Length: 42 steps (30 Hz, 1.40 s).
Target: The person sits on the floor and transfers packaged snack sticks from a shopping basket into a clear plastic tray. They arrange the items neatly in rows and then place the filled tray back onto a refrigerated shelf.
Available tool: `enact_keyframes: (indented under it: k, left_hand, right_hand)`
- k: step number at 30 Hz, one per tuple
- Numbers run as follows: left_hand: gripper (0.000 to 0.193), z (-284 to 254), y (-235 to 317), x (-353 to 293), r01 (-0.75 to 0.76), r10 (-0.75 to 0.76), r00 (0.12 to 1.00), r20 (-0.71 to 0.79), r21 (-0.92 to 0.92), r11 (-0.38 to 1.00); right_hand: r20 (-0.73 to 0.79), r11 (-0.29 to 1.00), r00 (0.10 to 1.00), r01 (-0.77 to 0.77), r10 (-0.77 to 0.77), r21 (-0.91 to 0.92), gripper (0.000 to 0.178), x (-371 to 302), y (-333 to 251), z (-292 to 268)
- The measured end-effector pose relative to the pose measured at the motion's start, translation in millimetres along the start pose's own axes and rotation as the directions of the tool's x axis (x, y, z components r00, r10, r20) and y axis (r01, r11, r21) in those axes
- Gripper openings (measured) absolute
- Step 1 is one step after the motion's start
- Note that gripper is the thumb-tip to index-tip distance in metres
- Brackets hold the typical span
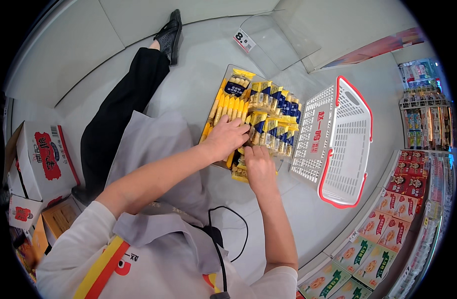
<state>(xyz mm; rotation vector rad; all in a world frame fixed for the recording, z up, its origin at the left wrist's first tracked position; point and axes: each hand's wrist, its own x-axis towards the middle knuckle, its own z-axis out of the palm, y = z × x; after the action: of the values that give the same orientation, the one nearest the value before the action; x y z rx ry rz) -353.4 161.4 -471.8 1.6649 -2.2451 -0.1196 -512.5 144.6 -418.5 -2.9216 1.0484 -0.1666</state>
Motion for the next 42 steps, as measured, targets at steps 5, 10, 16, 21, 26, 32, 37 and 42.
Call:
enact_keyframes:
  k: [5, 10, 16, 21, 26, 32, 37, 42]
  left_hand:
    - [0.018, -6, -2, 2, 0.06, -0.053, 0.997, 0.055, -0.127, 0.99]
    - [0.037, 0, 1, 11, 0.169, -0.205, 0.979, 0.01, -0.604, 0.779]
    - [0.053, 1, 7, 26, 0.439, -0.389, 0.869, 0.308, -0.841, 0.316]
    - [0.052, 7, 5, 30, 0.408, -0.43, 0.858, 0.281, -0.881, 0.238]
    - [0.074, 11, 14, 41, 0.439, -0.508, 0.83, 0.231, -0.833, 0.337]
    - [0.07, -19, 26, 32, 0.27, -0.356, 0.862, 0.36, -0.922, -0.277]
    - [0.068, 11, 18, 40, 0.487, -0.361, 0.765, 0.534, -0.846, -0.219]
    - [0.074, 25, 17, 33, 0.427, -0.449, 0.83, 0.332, -0.896, 0.126]
  right_hand:
    - [0.313, 0.792, 0.927, -0.346, 0.207, 0.503, 0.022, 11, 25, -32]
    - [-0.051, 0.555, 0.643, -0.616, 0.765, 0.559, 0.035, -7, 85, -7]
    - [0.058, 0.479, 0.633, -0.639, 0.772, 0.602, 0.037, 11, 48, 12]
    - [-0.002, 0.497, 0.733, -0.459, 0.68, 0.736, 0.037, 17, 27, 32]
    - [0.321, 0.016, 0.687, -0.436, 0.652, 0.9, 0.036, 13, 40, 22]
    - [0.001, 0.41, 0.753, -0.359, 0.658, 0.839, 0.036, 7, 31, -1]
    - [0.03, 0.623, 0.746, -0.578, 0.666, 0.527, 0.039, 8, 55, 27]
    - [-0.088, 0.756, 0.783, -0.555, 0.616, 0.347, 0.038, 1, 42, 16]
